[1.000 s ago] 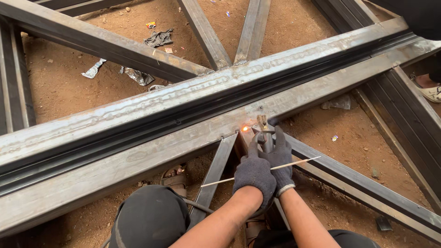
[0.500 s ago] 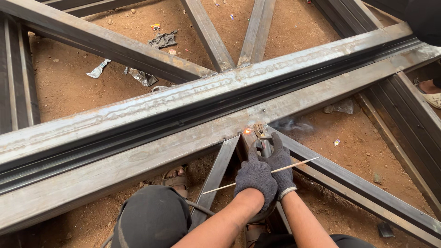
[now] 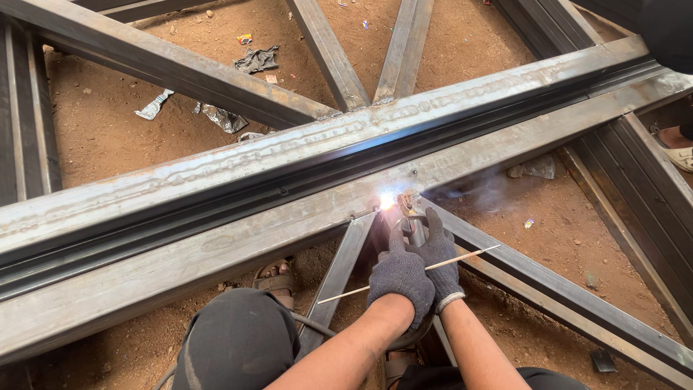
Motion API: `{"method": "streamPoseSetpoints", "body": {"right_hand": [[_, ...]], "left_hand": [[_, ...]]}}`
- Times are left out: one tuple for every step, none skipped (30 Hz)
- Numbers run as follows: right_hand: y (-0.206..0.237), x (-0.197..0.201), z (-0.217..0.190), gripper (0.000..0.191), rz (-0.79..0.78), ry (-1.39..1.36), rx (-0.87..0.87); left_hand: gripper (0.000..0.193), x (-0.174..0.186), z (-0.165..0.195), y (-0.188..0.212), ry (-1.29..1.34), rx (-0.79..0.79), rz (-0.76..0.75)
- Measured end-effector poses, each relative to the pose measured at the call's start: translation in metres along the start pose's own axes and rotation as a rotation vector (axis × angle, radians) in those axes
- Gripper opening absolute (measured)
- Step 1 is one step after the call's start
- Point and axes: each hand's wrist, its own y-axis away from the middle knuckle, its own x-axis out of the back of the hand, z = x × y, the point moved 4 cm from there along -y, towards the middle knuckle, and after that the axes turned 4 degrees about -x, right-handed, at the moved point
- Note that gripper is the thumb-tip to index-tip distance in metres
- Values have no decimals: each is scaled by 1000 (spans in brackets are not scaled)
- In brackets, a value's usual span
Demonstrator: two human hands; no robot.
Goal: The person joins several metal beams into a triangular framework using a welding rod. They carefully apply the weld at the intersection points while wearing protective gloves.
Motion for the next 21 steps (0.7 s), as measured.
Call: {"method": "streamPoseSetpoints", "body": {"right_hand": [[0,0,0,89,12,14,21],[0,1,0,92,36,-2,13],[0,2,1,96,60,-19,5],[0,3,1,99,83,-36,-4],[-1,5,2,102,108,-52,-12],[-1,6,2,105,133,-69,-19],[-2,7,2,108,156,-85,-25],[-2,8,0,109,166,-63,9],[-2,8,-1,109,176,-42,40],[-2,9,-4,110,187,-21,71],[-1,7,-2,108,156,-29,29],[-1,5,0,106,123,-38,-11],[0,3,1,103,89,-45,-50],[1,2,2,103,75,-52,-64],[1,2,2,102,64,-60,-78],[2,1,2,101,53,-67,-92],[2,2,1,101,54,-58,-72],[2,2,0,100,55,-49,-54],[2,3,0,100,55,-40,-36],[2,3,-1,99,48,-42,-40],[2,3,-1,98,40,-43,-42]], "left_hand": [[68,-2,1,-2,-74,-26,2],[52,-4,2,-3,-148,-51,5],[39,-6,2,-4,-222,-77,8],[55,-6,1,-4,-183,-68,3],[73,-6,0,-4,-146,-60,-1],[93,-4,0,-4,-107,-53,-4],[81,-2,3,-5,-126,-91,5],[70,0,5,-5,-146,-129,13],[59,1,8,-3,-166,-169,19],[56,2,10,-2,-181,-175,9],[53,3,10,0,-197,-180,1],[50,4,11,1,-212,-184,-7],[64,5,10,2,-155,-136,-5],[81,6,8,3,-98,-89,-2],[98,7,7,3,-41,-44,0],[98,8,8,3,-47,-54,6],[97,9,9,3,-53,-64,12],[96,10,10,3,-61,-74,16],[96,10,10,4,-58,-72,18],[96,10,10,4,-54,-71,21],[96,11,10,4,-50,-70,25]]}}
